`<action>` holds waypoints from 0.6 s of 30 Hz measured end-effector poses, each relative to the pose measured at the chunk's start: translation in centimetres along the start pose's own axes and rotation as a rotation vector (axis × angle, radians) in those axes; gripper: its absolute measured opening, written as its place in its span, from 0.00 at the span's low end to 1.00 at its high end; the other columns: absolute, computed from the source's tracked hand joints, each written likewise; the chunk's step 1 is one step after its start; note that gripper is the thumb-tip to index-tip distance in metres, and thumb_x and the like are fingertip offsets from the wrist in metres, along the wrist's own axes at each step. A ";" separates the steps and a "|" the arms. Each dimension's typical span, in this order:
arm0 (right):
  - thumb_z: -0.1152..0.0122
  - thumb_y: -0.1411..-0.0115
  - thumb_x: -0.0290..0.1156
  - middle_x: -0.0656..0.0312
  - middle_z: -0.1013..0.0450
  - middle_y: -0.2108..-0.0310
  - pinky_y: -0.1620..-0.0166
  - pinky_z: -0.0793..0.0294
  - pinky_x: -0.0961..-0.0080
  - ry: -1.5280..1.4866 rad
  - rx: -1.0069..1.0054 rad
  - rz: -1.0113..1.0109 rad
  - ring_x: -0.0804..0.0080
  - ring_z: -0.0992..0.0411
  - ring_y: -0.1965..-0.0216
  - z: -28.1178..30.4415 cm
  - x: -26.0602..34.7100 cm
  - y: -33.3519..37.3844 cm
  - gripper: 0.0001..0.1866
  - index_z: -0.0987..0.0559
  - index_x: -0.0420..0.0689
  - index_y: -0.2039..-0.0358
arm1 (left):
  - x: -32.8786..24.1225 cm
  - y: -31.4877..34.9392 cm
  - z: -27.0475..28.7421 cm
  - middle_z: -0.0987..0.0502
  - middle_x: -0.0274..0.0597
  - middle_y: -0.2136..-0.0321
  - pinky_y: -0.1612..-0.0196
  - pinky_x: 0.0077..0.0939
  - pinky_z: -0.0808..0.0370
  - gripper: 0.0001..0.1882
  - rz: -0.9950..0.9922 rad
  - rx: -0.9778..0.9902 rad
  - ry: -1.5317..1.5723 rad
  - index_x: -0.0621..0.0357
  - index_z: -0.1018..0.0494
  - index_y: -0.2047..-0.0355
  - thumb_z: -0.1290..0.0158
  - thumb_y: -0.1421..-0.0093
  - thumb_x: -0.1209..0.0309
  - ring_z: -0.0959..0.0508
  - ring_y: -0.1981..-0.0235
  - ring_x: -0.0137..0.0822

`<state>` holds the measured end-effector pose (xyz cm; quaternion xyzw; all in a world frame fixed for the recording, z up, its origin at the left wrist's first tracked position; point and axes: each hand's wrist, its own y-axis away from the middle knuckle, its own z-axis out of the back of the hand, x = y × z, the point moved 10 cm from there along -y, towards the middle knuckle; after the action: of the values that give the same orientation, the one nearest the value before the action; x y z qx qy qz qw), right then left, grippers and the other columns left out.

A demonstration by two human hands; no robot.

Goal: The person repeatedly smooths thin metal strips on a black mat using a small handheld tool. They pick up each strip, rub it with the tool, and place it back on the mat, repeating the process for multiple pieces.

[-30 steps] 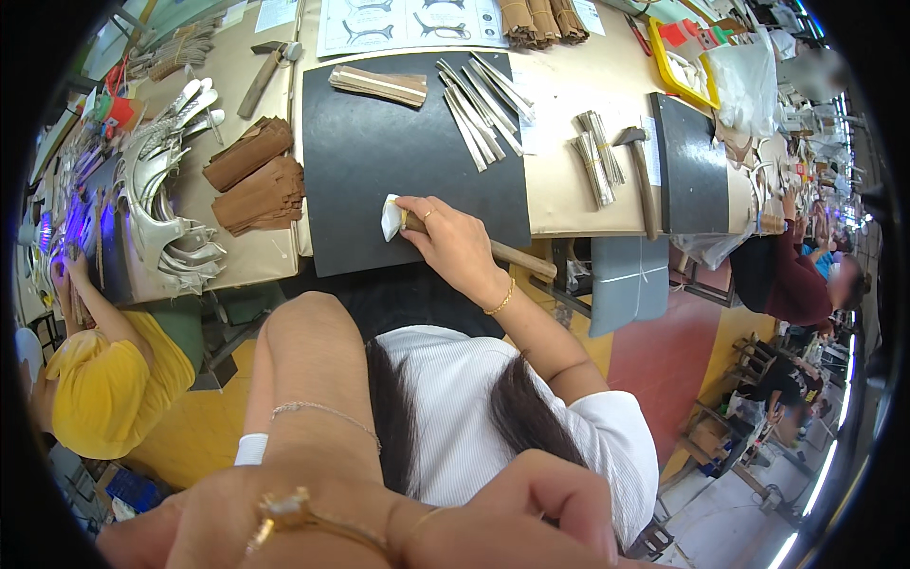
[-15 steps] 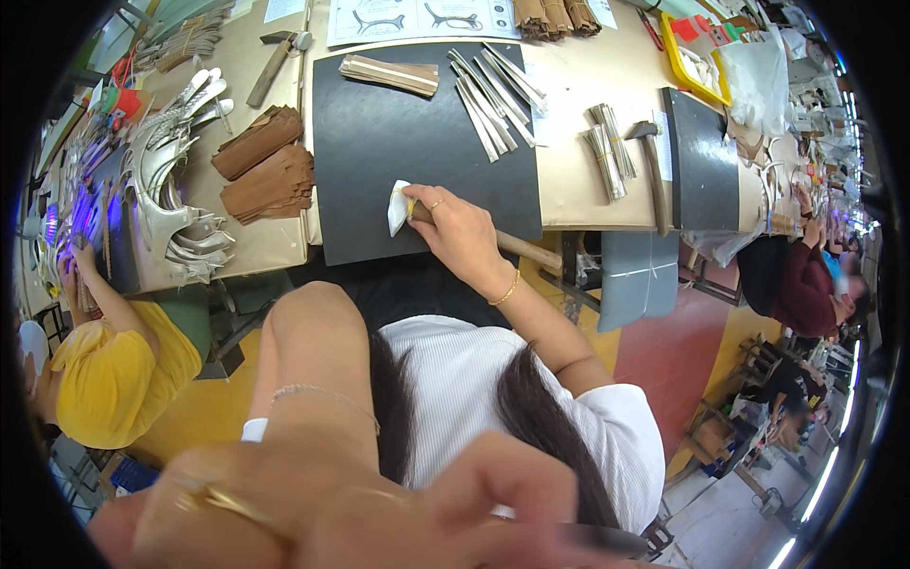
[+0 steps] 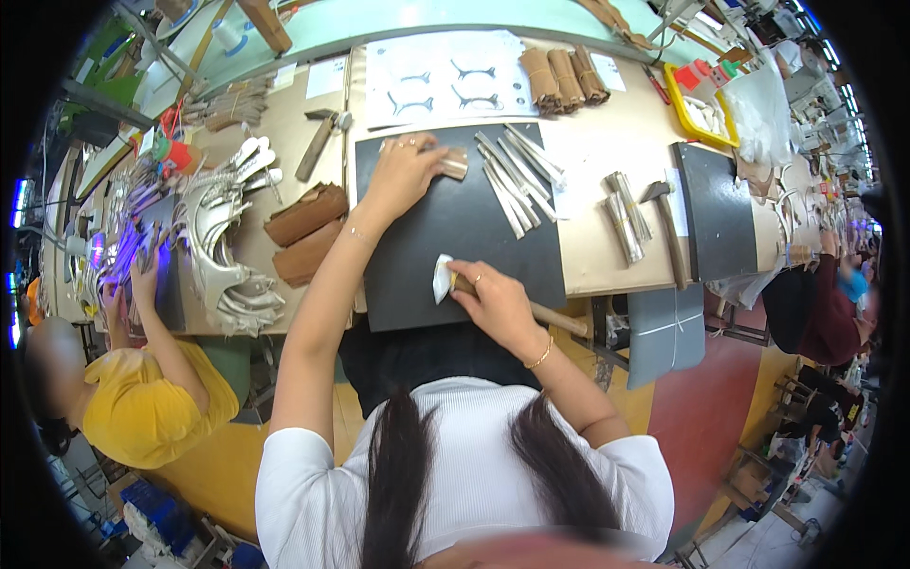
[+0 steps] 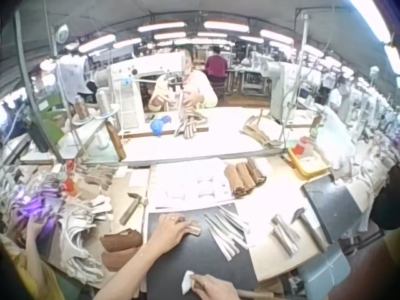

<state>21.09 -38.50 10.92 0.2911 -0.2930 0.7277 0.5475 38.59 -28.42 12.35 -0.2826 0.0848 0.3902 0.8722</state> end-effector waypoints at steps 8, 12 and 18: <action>0.33 0.42 0.30 0.58 0.22 0.60 0.59 0.20 0.61 -0.011 -0.039 0.018 0.53 0.21 0.61 0.2 -0.1 0.1 0.20 0.22 0.48 0.48 | 0.8 0.0 -1.5 0.23 0.41 0.63 0.52 0.42 0.30 0.10 -0.037 0.059 -0.071 0.55 0.19 0.65 0.36 0.45 0.67 0.24 0.54 0.45; 0.34 0.40 0.32 0.58 0.22 0.58 0.57 0.20 0.58 -0.023 0.028 -0.062 0.53 0.21 0.59 -0.1 -1.0 0.0 0.20 0.22 0.49 0.47 | 2.4 -1.4 -2.5 0.24 0.48 0.68 0.58 0.45 0.27 0.08 0.048 0.242 0.093 0.60 0.19 0.67 0.39 0.41 0.68 0.23 0.63 0.52; 0.37 0.38 0.31 0.56 0.23 0.59 0.57 0.21 0.56 -0.079 -0.009 -0.060 0.50 0.22 0.60 1.0 -1.1 -1.0 0.20 0.24 0.49 0.45 | 3.1 -0.8 -2.3 0.23 0.50 0.68 0.60 0.41 0.25 0.07 0.149 0.170 0.194 0.64 0.22 0.62 0.43 0.38 0.74 0.21 0.66 0.51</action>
<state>22.41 -39.69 10.82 0.3260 -0.3088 0.6974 0.5585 41.46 -28.17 9.62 -0.2369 0.2220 0.4160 0.8494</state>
